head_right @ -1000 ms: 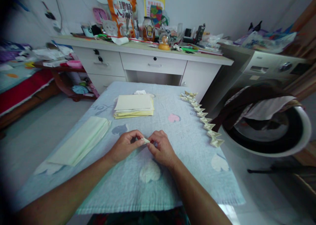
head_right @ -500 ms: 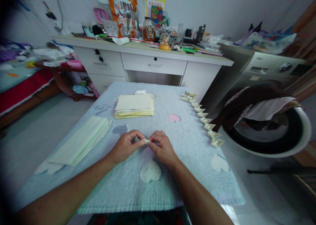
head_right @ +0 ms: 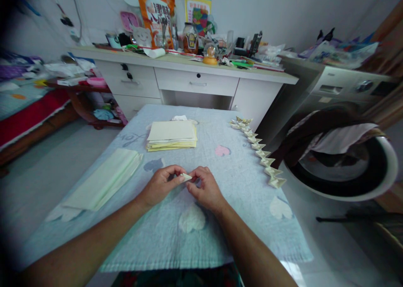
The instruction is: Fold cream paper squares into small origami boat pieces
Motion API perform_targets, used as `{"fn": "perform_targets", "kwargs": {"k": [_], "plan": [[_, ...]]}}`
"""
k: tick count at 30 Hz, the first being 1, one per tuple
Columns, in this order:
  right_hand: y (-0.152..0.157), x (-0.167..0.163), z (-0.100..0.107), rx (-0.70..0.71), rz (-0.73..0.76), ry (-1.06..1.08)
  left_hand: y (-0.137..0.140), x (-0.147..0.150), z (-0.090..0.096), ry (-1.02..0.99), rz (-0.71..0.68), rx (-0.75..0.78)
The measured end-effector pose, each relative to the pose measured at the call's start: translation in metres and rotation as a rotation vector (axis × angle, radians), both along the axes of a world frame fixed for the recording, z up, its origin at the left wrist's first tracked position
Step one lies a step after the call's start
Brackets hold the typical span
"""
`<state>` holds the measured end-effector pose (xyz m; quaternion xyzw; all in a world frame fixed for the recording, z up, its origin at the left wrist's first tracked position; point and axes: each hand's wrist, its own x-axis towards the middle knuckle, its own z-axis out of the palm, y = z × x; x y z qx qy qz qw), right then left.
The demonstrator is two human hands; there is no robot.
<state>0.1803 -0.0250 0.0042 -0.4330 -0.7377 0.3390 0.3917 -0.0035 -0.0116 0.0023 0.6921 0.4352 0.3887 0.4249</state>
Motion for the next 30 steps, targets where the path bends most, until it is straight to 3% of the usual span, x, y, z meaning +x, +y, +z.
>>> {"fn": "perform_targets", "kwargs": {"k": [16,30], "plan": [[0.000,0.002,0.001,0.039,0.036,0.002,-0.003,0.000,0.010,0.116,-0.019,-0.007],[0.003,-0.003,0.000,0.001,0.061,-0.014,-0.001,-0.001,0.005,-0.031,-0.059,-0.064]]}}
